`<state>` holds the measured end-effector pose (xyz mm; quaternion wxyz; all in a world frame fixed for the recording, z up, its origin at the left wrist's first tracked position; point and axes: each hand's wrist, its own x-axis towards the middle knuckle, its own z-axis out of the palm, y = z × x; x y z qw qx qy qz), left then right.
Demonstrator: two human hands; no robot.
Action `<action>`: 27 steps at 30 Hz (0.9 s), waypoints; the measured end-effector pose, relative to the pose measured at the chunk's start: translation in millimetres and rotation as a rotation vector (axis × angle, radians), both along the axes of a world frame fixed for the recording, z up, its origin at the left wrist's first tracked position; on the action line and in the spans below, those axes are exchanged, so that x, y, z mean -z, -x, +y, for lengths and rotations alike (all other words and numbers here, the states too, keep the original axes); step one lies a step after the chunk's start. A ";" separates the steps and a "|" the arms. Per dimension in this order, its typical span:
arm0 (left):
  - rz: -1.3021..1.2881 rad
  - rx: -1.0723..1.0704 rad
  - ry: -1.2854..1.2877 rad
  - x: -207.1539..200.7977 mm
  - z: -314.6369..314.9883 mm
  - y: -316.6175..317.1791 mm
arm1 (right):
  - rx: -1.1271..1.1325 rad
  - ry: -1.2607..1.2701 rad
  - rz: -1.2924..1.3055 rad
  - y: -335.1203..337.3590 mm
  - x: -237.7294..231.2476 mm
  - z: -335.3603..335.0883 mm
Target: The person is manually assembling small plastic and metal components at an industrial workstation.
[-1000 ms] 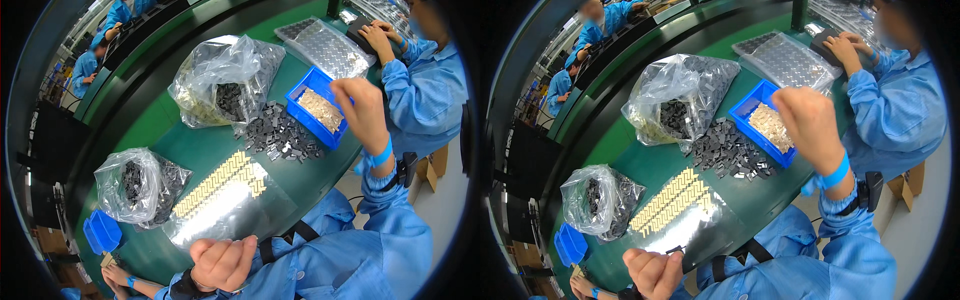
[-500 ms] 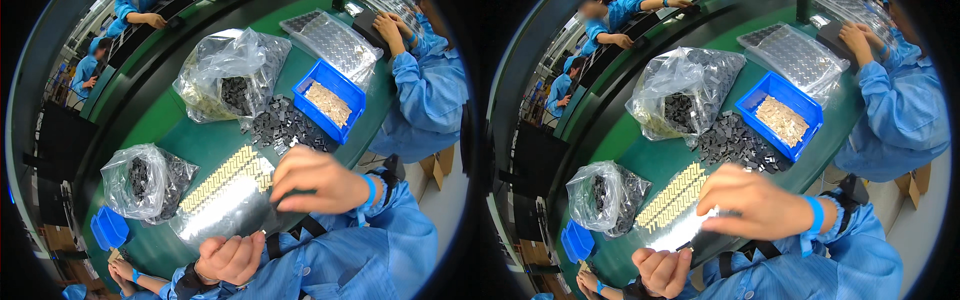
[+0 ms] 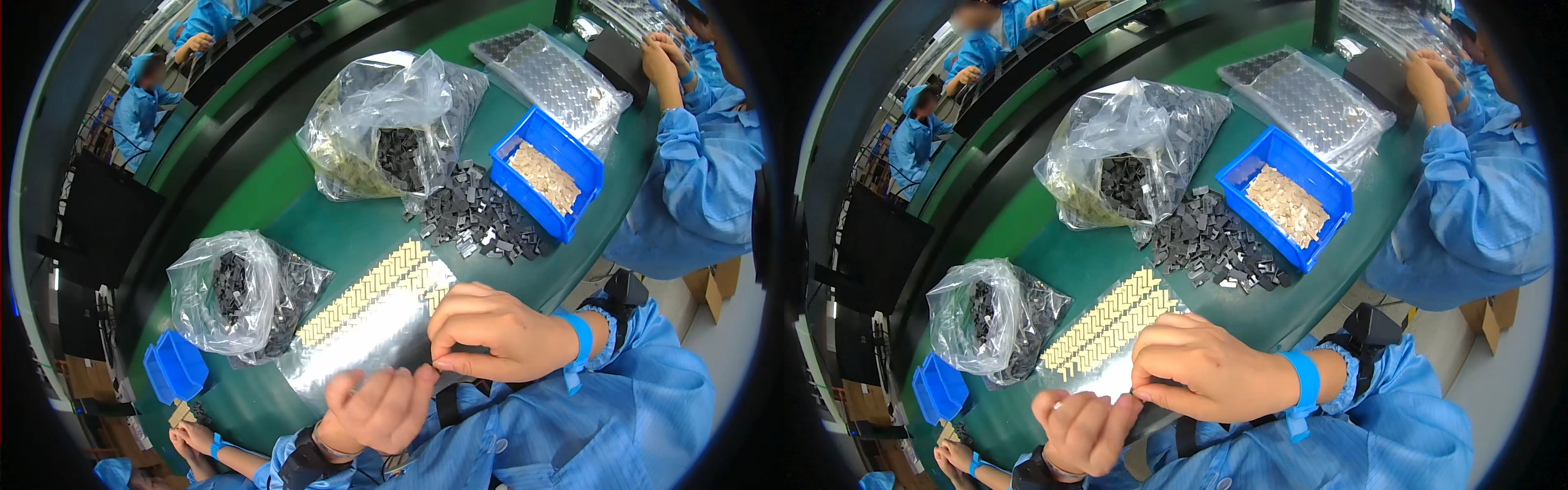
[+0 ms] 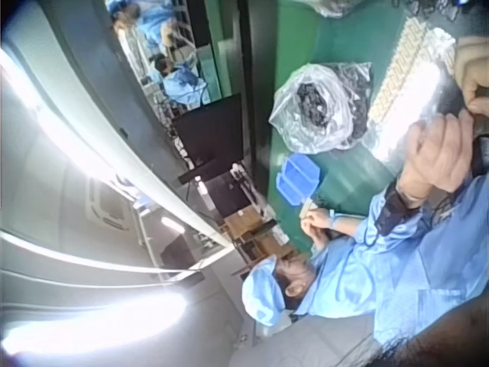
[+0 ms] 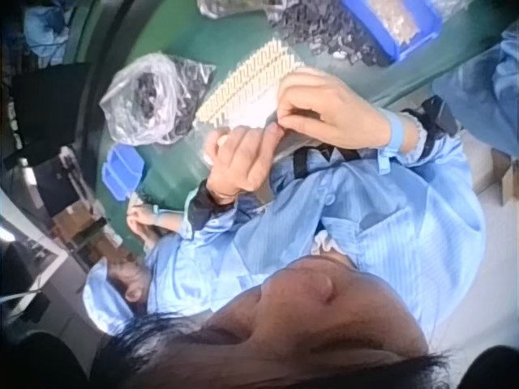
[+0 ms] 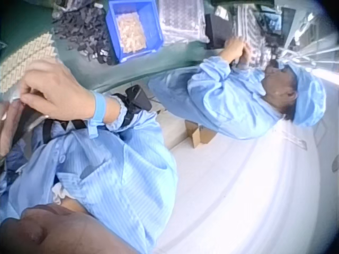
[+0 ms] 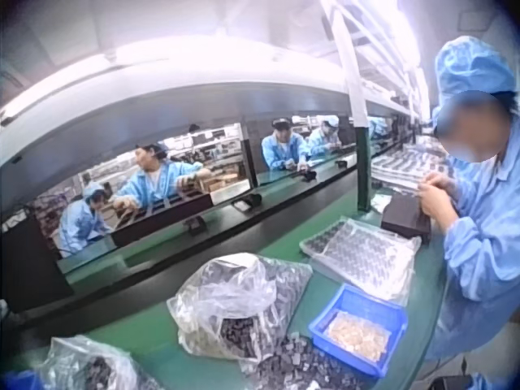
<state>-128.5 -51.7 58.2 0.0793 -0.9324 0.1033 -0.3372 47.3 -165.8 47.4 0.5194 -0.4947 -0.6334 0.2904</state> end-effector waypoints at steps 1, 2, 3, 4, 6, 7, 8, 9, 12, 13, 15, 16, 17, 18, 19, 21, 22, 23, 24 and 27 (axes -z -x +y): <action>-0.049 -0.065 0.008 3.0 2.8 -5.9 | 0.105 -0.061 -0.141 0.0 -0.6 -1.6; -0.099 -0.130 0.017 4.1 5.3 -11.9 | 0.191 -0.092 -0.211 0.0 0.1 -3.1; -0.105 -0.130 0.015 2.4 8.0 -17.9 | 0.190 -0.095 -0.216 -2.0 2.1 -3.7; -0.030 -0.176 -0.001 -0.1 12.2 -22.7 | 0.284 -0.123 -0.218 -3.6 4.0 -3.4; 0.097 -0.226 0.059 0.1 22.2 -34.6 | 0.438 -0.156 -0.171 -9.7 1.5 -5.7; 0.147 -0.241 0.131 4.4 28.2 -39.5 | 0.424 -0.164 -0.177 -10.2 0.9 -6.6; 0.211 -0.261 0.317 7.0 35.4 -52.0 | 0.484 -0.165 -0.116 -12.6 2.9 -8.0; 0.202 -0.255 0.317 15.3 44.7 -65.9 | 0.544 -0.166 -0.054 -14.7 5.1 -9.7; 0.205 -0.296 0.627 39.2 64.7 -93.5 | 0.538 -0.165 -0.045 -13.7 6.5 -15.3; 0.249 -0.300 0.675 42.9 66.3 -103.9 | 0.553 -0.168 -0.040 -14.1 5.1 -16.8; 0.279 -0.321 0.721 48.4 67.3 -113.1 | 0.539 -0.185 -0.033 -14.9 4.4 -19.6; 0.280 -0.345 0.701 50.6 67.4 -116.9 | 0.551 -0.174 -0.016 -16.0 5.3 -21.4; 0.282 -0.371 0.681 53.0 67.8 -120.2 | 0.563 -0.164 0.002 -16.6 6.2 -22.5; 0.277 -0.380 0.653 56.3 68.7 -122.6 | 0.566 -0.172 0.014 -16.6 6.9 -22.5; 0.268 -0.382 0.652 59.6 68.3 -126.0 | 0.561 -0.177 0.009 -17.0 7.5 -22.9; 0.299 -0.388 0.702 65.5 66.8 -129.6 | 0.565 -0.163 0.029 -17.2 7.7 -22.2; 0.260 -0.364 0.727 69.3 65.7 -132.8 | 0.565 -0.166 0.025 -18.0 7.8 -22.0; 0.255 -0.363 0.726 69.3 65.4 -133.0 | 0.564 -0.165 0.031 -18.6 7.6 -21.3; 0.264 -0.343 0.759 68.5 65.4 -132.8 | 0.562 -0.164 0.038 -19.6 7.2 -20.2; 0.276 -0.327 0.849 57.4 64.5 -126.1 | 0.544 -0.189 0.006 -21.5 4.4 -17.3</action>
